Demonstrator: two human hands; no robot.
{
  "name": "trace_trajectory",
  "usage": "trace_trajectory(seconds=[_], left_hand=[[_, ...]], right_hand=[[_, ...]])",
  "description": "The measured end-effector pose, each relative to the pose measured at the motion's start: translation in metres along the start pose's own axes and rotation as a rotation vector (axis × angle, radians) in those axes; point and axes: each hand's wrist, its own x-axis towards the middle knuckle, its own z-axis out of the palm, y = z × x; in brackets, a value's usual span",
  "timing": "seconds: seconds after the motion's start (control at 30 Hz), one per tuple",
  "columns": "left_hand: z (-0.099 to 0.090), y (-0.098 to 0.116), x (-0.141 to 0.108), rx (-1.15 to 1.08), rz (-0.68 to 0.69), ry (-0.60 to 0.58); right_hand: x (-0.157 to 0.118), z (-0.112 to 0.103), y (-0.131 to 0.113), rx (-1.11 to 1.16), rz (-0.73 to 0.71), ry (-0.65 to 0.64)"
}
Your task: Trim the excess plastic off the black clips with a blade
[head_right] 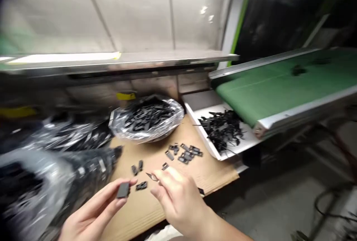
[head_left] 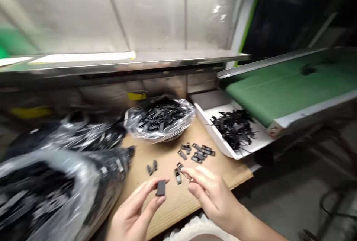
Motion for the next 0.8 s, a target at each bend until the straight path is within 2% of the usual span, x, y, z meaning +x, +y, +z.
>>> trace_trajectory(seconds=[0.17, 0.33, 0.43, 0.53, 0.63, 0.73, 0.8], left_hand=[[-0.01, 0.018, -0.013, -0.039, 0.018, 0.052], [-0.012, 0.018, -0.019, -0.025, 0.058, 0.088], [-0.011, 0.018, -0.017, -0.028, 0.079, 0.084], [-0.01, 0.021, -0.016, -0.052, 0.124, 0.005], [-0.008, 0.023, -0.014, -0.045, 0.136, -0.018], [-0.007, 0.022, -0.011, -0.005, 0.123, 0.004], [-0.006, 0.021, -0.009, 0.01, 0.146, -0.009]], right_hand=[[-0.001, 0.011, -0.013, -0.032, -0.171, -0.063], [0.001, 0.017, -0.017, -0.08, -0.225, -0.137], [0.006, 0.016, -0.014, -0.124, -0.215, -0.152], [0.012, 0.012, -0.005, -0.167, -0.168, -0.065], [0.015, 0.005, 0.002, -0.04, -0.092, -0.001], [0.013, 0.003, 0.001, 0.179, -0.026, -0.105], [0.012, 0.007, -0.001, 0.216, 0.026, -0.148]])
